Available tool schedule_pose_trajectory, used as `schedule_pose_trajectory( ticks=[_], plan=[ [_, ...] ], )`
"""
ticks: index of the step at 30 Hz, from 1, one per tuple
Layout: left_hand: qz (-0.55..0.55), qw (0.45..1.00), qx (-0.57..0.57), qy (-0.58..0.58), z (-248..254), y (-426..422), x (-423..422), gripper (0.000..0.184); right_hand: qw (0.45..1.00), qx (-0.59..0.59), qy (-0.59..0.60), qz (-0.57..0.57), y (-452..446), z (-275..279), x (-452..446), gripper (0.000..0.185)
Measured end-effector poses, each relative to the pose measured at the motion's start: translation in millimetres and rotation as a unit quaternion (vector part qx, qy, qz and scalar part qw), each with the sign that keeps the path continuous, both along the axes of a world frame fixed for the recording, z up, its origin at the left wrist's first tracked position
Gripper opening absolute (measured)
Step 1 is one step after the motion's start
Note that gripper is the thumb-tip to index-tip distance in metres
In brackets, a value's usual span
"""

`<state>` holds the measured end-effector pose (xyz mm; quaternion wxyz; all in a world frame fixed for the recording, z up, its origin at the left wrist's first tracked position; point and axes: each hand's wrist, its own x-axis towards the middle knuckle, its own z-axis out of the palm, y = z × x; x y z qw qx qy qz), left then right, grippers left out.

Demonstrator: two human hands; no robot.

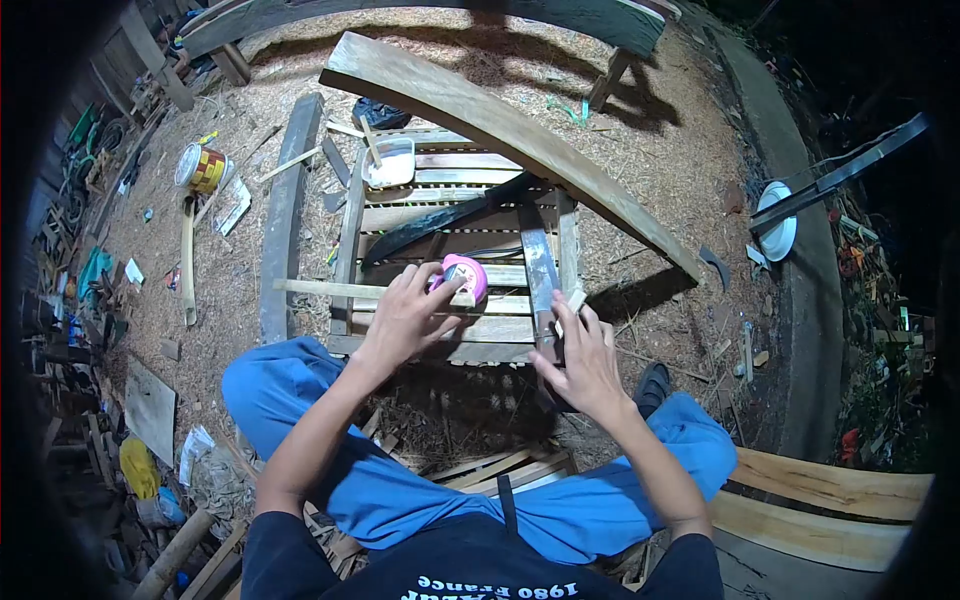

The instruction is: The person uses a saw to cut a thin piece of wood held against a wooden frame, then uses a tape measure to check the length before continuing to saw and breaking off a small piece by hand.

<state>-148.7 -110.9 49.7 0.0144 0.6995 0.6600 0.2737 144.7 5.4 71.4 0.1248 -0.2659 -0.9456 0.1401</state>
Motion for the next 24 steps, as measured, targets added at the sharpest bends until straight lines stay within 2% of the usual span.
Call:
schedule_pose_trajectory(
  ticks=[1,2,3,5,6,8,12,18,21,24],
  plan=[
    [0.006,1.000,-0.028,0.008,-4.8,1.5,-2.1,0.073,1.000,0.018,-0.004,-0.017,-2.0,-6.9,0.9,0.088],
    [0.007,1.000,-0.028,0.009,-6.1,3.4,0.3,0.073,0.999,0.036,-0.008,-0.034,-3.2,-9.8,-0.2,0.099],
    [0.038,0.999,-0.031,0.010,-7.7,6.9,5.2,0.079,0.999,-0.008,-0.026,-0.047,-3.1,-12.1,-1.2,0.112],
    [0.072,0.996,-0.041,0.029,-11.9,12.3,9.3,0.093,0.997,-0.042,-0.027,-0.059,-4.2,-8.7,-3.1,0.110],
    [0.074,0.996,-0.041,0.029,-14.5,13.4,10.7,0.093,0.994,-0.077,-0.028,-0.072,-5.3,-6.4,-4.6,0.109],
    [0.085,0.992,-0.092,0.005,-18.6,16.9,14.5,0.094,0.994,-0.074,-0.019,-0.073,-5.9,-7.8,-5.3,0.108],
    [0.094,0.993,-0.067,0.003,-24.7,19.6,16.8,0.093,0.997,-0.032,0.028,-0.063,-6.9,-13.9,-3.8,0.106],
    [0.089,0.994,-0.065,-0.017,-28.2,21.0,10.4,0.085,0.994,-0.064,0.044,-0.077,-5.6,-3.9,-0.7,0.099],
    [0.070,0.997,-0.021,-0.015,-21.4,14.6,-2.0,0.069,0.991,-0.083,0.062,-0.088,-2.4,9.5,4.2,0.096],
    [0.081,0.995,0.024,-0.052,-12.4,7.8,-14.5,0.063,0.990,-0.054,0.084,-0.101,1.2,16.3,8.8,0.093]
  ],
)
